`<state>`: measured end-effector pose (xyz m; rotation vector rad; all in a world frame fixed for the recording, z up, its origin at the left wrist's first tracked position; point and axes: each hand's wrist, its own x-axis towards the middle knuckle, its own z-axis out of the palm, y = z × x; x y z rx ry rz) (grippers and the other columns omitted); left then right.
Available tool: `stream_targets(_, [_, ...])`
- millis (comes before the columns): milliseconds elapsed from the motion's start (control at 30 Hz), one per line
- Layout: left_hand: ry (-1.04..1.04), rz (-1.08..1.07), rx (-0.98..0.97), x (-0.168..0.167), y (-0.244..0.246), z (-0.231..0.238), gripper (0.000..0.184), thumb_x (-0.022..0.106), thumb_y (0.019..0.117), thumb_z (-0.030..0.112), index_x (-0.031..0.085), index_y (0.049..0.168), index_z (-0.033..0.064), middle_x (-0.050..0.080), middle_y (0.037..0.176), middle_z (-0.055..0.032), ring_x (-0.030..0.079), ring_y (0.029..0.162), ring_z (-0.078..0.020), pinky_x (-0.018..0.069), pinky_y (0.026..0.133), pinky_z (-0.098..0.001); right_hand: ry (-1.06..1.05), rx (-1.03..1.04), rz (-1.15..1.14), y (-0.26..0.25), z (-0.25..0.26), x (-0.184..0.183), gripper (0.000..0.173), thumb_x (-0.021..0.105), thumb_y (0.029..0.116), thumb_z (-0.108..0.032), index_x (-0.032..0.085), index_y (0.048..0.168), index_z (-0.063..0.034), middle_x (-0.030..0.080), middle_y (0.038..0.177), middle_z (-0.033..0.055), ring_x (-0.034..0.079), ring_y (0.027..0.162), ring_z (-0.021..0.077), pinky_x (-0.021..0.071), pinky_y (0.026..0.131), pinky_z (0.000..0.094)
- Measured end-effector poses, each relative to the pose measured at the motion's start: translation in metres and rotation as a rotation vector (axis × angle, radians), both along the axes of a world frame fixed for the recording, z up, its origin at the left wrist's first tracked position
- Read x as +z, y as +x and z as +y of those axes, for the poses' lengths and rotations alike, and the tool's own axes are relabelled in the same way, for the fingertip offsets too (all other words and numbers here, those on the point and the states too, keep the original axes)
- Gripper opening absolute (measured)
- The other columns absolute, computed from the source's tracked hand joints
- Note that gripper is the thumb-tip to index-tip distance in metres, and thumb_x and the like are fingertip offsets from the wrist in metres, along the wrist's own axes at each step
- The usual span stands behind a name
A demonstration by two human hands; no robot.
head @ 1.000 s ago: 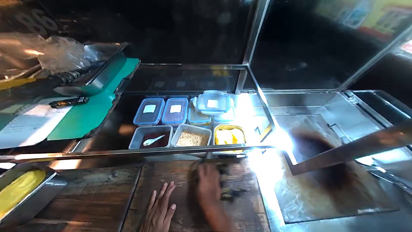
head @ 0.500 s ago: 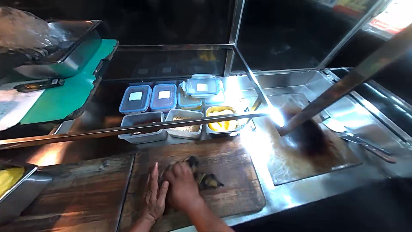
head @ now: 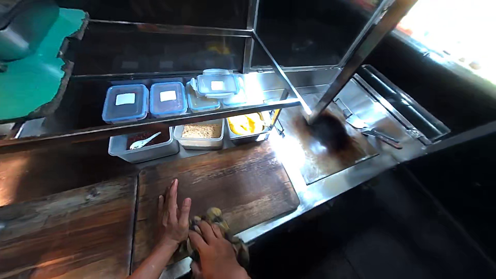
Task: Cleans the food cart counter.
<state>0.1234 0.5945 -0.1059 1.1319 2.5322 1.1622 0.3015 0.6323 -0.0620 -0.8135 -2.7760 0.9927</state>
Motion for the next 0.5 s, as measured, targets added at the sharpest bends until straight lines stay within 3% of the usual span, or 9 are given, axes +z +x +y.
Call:
stream_targets(67, [0.082, -0.026, -0.008, -0.001, -0.002, -0.003, 0.085, 0.025, 0.1027, 0.065, 0.036, 0.158, 0.0004, 0.040, 0.160, -0.0206, 0.036, 0.151, -0.0327, 0.0223, 0.126, -0.0497, 0.178, -0.047, 0.002, 0.034, 0.025, -0.003, 0.059, 0.080, 0.0790, -0.037, 0.066, 0.136, -0.0333, 0.059, 0.148, 0.0040, 0.055, 0.137, 0.0263, 0.0516, 0.105, 0.0555])
stream_targets(100, [0.113, -0.026, -0.028, -0.001, -0.004, -0.005, 0.087, 0.026, 0.1029, 0.065, 0.036, 0.156, -0.0023, 0.040, 0.159, -0.0227, 0.036, 0.150, -0.0331, 0.0233, 0.126, -0.0491, 0.236, -0.141, -0.059, 0.053, 0.060, -0.003, 0.059, 0.076, 0.0813, -0.042, 0.065, 0.138, -0.0307, 0.058, 0.149, 0.0069, 0.053, 0.139, 0.0294, 0.0439, 0.109, 0.0622])
stream_targets(167, [0.159, -0.030, -0.064, -0.003, -0.004, -0.005, 0.089, 0.026, 0.1031, 0.065, 0.035, 0.155, -0.0060, 0.039, 0.159, -0.0250, 0.036, 0.151, -0.0331, 0.0235, 0.126, -0.0503, 0.183, -0.349, -0.327, 0.072, 0.159, 0.004, 0.059, 0.060, 0.0942, -0.045, 0.054, 0.150, -0.0261, 0.046, 0.158, 0.0116, 0.039, 0.149, 0.0317, 0.0224, 0.122, 0.0637])
stream_targets(200, [0.163, -0.026, -0.077, -0.004, -0.003, -0.005, 0.090, 0.026, 0.1031, 0.066, 0.034, 0.156, -0.0062, 0.038, 0.160, -0.0248, 0.035, 0.151, -0.0327, 0.0231, 0.126, -0.0505, 0.158, -0.453, -0.394, 0.067, 0.205, 0.003, 0.060, 0.056, 0.0978, -0.047, 0.050, 0.153, -0.0225, 0.042, 0.160, 0.0149, 0.038, 0.149, 0.0339, 0.0230, 0.122, 0.0621])
stream_targets(267, [0.151, -0.006, -0.094, -0.006, -0.002, -0.005, 0.092, 0.027, 0.1020, 0.068, 0.034, 0.156, -0.0053, 0.038, 0.160, -0.0241, 0.036, 0.151, -0.0321, 0.0241, 0.126, -0.0510, 0.206, -0.633, -0.345, 0.024, 0.253, -0.010, 0.065, 0.060, 0.0958, -0.045, 0.047, 0.153, -0.0169, 0.044, 0.156, 0.0195, 0.042, 0.143, 0.0393, 0.0340, 0.117, 0.0603])
stream_targets(300, [0.149, -0.001, -0.095, -0.008, -0.002, -0.004, 0.092, 0.028, 0.1016, 0.069, 0.034, 0.156, -0.0051, 0.038, 0.160, -0.0244, 0.036, 0.150, -0.0323, 0.0247, 0.126, -0.0513, 0.228, -0.662, -0.301, -0.010, 0.254, -0.014, 0.068, 0.062, 0.0945, -0.044, 0.047, 0.153, -0.0136, 0.042, 0.157, 0.0216, 0.041, 0.144, 0.0416, 0.0348, 0.116, 0.0615])
stream_targets(367, [0.161, 0.007, -0.098, -0.008, -0.002, -0.003, 0.092, 0.028, 0.1019, 0.068, 0.032, 0.156, -0.0065, 0.037, 0.160, -0.0268, 0.035, 0.151, -0.0333, 0.0252, 0.126, -0.0502, 0.206, -0.544, -0.199, -0.075, 0.207, -0.015, 0.065, 0.065, 0.0925, -0.040, 0.052, 0.149, -0.0105, 0.040, 0.157, 0.0262, 0.036, 0.146, 0.0466, 0.0340, 0.116, 0.0660])
stream_targets(433, [0.192, -0.021, -0.091, -0.005, -0.002, -0.005, 0.092, 0.027, 0.1030, 0.066, 0.030, 0.156, -0.0094, 0.032, 0.161, -0.0295, 0.032, 0.152, -0.0331, 0.0246, 0.127, -0.0448, 0.100, -0.221, -0.084, -0.108, 0.124, -0.016, 0.060, 0.066, 0.0915, -0.036, 0.056, 0.147, -0.0161, 0.042, 0.159, 0.0208, 0.036, 0.148, 0.0420, 0.0343, 0.117, 0.0633])
stream_targets(500, [0.214, -0.041, -0.055, -0.001, -0.001, -0.004, 0.090, 0.029, 0.1038, 0.064, 0.028, 0.156, -0.0103, 0.028, 0.162, -0.0307, 0.028, 0.154, -0.0328, 0.0234, 0.127, -0.0426, 0.018, 0.097, 0.020, -0.095, 0.076, -0.017, 0.047, 0.064, 0.0947, -0.034, 0.062, 0.141, -0.0229, 0.049, 0.156, 0.0093, 0.038, 0.150, 0.0310, 0.0288, 0.124, 0.0545])
